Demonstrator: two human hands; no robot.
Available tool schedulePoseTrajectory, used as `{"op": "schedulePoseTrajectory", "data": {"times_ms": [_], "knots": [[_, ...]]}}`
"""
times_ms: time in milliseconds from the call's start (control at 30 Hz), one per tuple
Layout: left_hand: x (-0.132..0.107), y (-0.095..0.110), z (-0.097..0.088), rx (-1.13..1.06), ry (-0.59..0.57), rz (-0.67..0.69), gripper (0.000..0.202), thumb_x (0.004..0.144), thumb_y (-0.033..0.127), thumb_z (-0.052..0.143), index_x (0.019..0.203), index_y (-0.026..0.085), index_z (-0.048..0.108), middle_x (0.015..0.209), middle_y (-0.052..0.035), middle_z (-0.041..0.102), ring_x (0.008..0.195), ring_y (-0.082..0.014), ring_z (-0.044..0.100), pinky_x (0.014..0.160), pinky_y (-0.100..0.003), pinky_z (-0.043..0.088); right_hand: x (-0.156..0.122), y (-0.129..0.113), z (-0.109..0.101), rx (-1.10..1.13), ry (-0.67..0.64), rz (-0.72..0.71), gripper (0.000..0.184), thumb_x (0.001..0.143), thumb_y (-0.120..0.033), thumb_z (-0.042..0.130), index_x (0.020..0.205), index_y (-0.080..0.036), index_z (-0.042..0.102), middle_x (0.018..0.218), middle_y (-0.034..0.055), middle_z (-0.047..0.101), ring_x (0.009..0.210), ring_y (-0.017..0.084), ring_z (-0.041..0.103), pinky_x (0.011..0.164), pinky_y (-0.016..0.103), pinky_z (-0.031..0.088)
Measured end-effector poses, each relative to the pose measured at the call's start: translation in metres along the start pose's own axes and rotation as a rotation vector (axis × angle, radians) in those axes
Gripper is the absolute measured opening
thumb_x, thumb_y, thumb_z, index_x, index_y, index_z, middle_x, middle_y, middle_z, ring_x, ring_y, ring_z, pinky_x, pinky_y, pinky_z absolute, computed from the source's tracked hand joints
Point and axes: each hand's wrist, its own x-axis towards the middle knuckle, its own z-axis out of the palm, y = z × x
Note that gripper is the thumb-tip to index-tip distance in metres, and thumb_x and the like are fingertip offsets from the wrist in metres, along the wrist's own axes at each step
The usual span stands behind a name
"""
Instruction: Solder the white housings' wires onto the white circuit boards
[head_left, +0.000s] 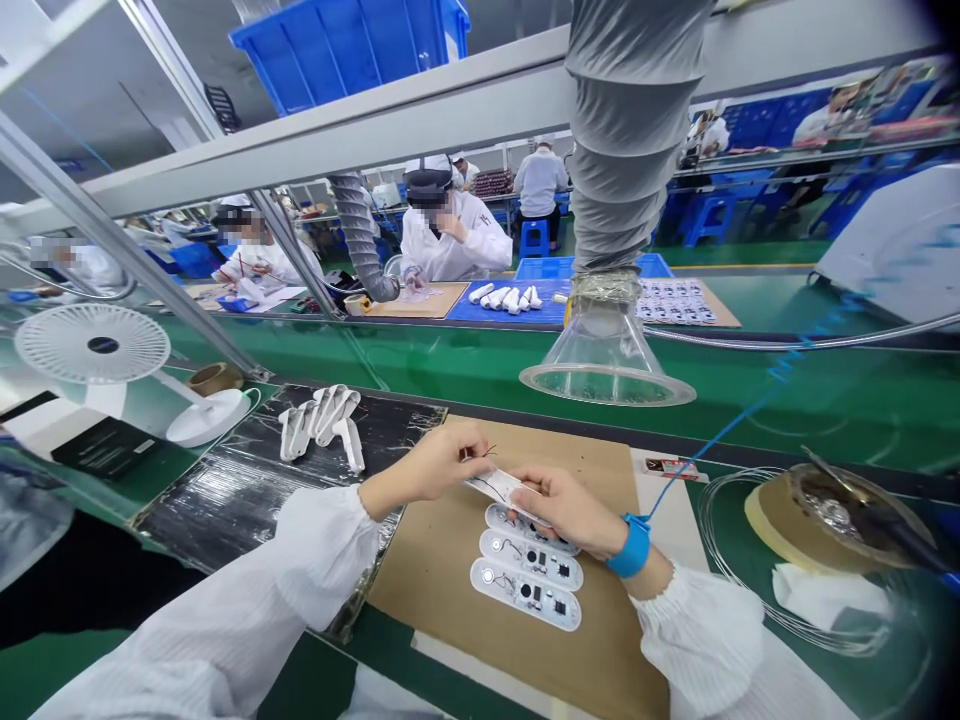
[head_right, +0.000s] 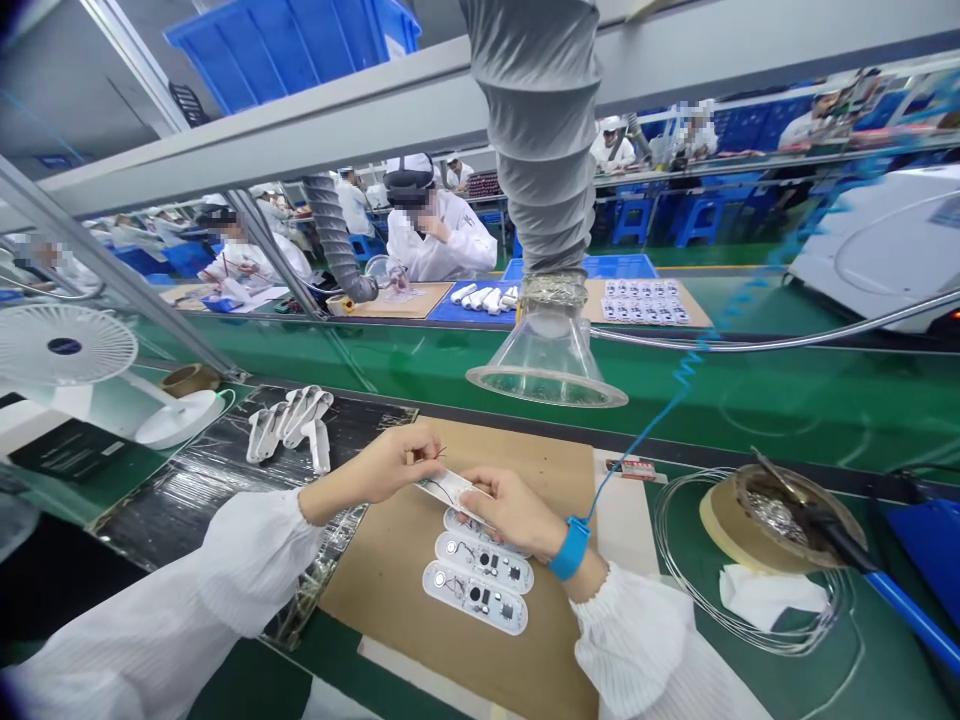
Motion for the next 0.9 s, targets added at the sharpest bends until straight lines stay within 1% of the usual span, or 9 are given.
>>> {"op": "schedulePoseTrajectory", "data": {"times_ms": [100, 167, 267, 333, 367, 467, 667, 767, 900], "knots": [[-0.002, -0.002, 0.005, -0.059, 0.033, -0.038, 0.029, 0.087, 0.031, 0.075, 0.07, 0.02, 0.054, 0.082, -0.0005, 0.063, 0.08, -0.0168, 0.058, 0.074, -0.028, 0.045, 0.001, 0.001, 0.0, -0.009, -0.006, 0.002, 0.054, 0.086, -0.058, 0.076, 0.123, -0.018, 0.074, 0.085, 0.0014, 0.074, 0.044, 0.005, 0.039, 0.046, 0.026, 0.026], [-0.005, -0.003, 0.008, -0.103, 0.05, -0.067, 0.03, 0.09, 0.035, 0.071, 0.072, 0.02, 0.052, 0.083, -0.0006, 0.062, 0.078, -0.0162, 0.058, 0.072, -0.028, 0.047, 0.001, 0.0, -0.001, -0.037, 0.008, -0.026, 0.052, 0.086, -0.057, 0.075, 0.121, -0.018, 0.075, 0.089, 0.0035, 0.077, 0.049, 0.008, 0.048, 0.05, 0.027, 0.035], [-0.008, -0.001, 0.014, -0.15, 0.062, -0.094, 0.03, 0.093, 0.038, 0.067, 0.075, 0.021, 0.05, 0.084, -0.0003, 0.06, 0.075, -0.0151, 0.056, 0.069, -0.027, 0.047, -0.001, -0.004, -0.002, -0.132, 0.128, -0.124, 0.047, 0.084, -0.053, 0.077, 0.114, -0.017, 0.077, 0.103, 0.0098, 0.081, 0.079, 0.019, 0.07, 0.074, 0.034, 0.055], [-0.01, 0.003, 0.02, -0.158, 0.057, -0.097, 0.029, 0.092, 0.036, 0.068, 0.075, 0.021, 0.05, 0.085, -0.0001, 0.06, 0.075, -0.0146, 0.055, 0.069, -0.027, 0.046, -0.003, -0.008, -0.001, -0.183, 0.233, -0.176, 0.046, 0.084, -0.049, 0.078, 0.116, -0.017, 0.077, 0.112, 0.0116, 0.081, 0.097, 0.024, 0.073, 0.09, 0.039, 0.057], [-0.01, 0.005, 0.023, -0.157, 0.053, -0.097, 0.028, 0.091, 0.035, 0.069, 0.074, 0.02, 0.051, 0.084, 0.0002, 0.06, 0.075, -0.0145, 0.054, 0.07, -0.027, 0.045, -0.005, -0.01, -0.001, -0.198, 0.275, -0.193, 0.046, 0.084, -0.049, 0.078, 0.118, -0.018, 0.077, 0.113, 0.0112, 0.08, 0.1, 0.024, 0.073, 0.093, 0.041, 0.057], [-0.013, 0.014, 0.032, -0.151, 0.024, -0.1, 0.025, 0.092, 0.031, 0.068, 0.074, 0.02, 0.055, 0.081, 0.0008, 0.06, 0.077, -0.0153, 0.054, 0.071, -0.028, 0.043, -0.008, -0.016, 0.004, -0.233, 0.341, -0.239, 0.041, 0.085, -0.05, 0.076, 0.112, -0.02, 0.078, 0.105, 0.0087, 0.081, 0.096, 0.024, 0.073, 0.091, 0.041, 0.057], [-0.011, 0.031, 0.037, -0.201, -0.075, -0.132, 0.022, 0.092, 0.031, 0.069, 0.076, 0.02, 0.06, 0.085, 0.0005, 0.064, 0.08, -0.0159, 0.057, 0.073, -0.028, 0.042, -0.01, -0.019, 0.009, -0.171, 0.326, -0.277, 0.024, 0.084, -0.044, 0.076, 0.091, -0.021, 0.076, 0.09, 0.0048, 0.078, 0.083, 0.02, 0.069, 0.079, 0.036, 0.055], [-0.008, 0.033, 0.037, -0.376, -0.146, -0.172, 0.024, 0.087, 0.033, 0.076, 0.075, 0.019, 0.061, 0.083, 0.0016, 0.062, 0.076, -0.0141, 0.054, 0.072, -0.027, 0.042, -0.013, -0.022, 0.006, -0.142, 0.298, -0.29, 0.023, 0.084, -0.044, 0.077, 0.084, -0.021, 0.074, 0.082, 0.0024, 0.073, 0.076, 0.017, 0.063, 0.072, 0.033, 0.051], [-0.007, 0.029, 0.038, -0.666, -0.221, -0.212, 0.038, 0.088, 0.051, 0.084, 0.082, 0.017, 0.067, 0.085, 0.0005, 0.063, 0.078, -0.0135, 0.055, 0.073, -0.027, 0.043, -0.019, -0.03, -0.001, -0.117, 0.251, -0.284, 0.026, 0.087, -0.045, 0.077, 0.081, -0.02, 0.073, 0.077, 0.0005, 0.068, 0.069, 0.014, 0.057, 0.065, 0.03, 0.044]]}}
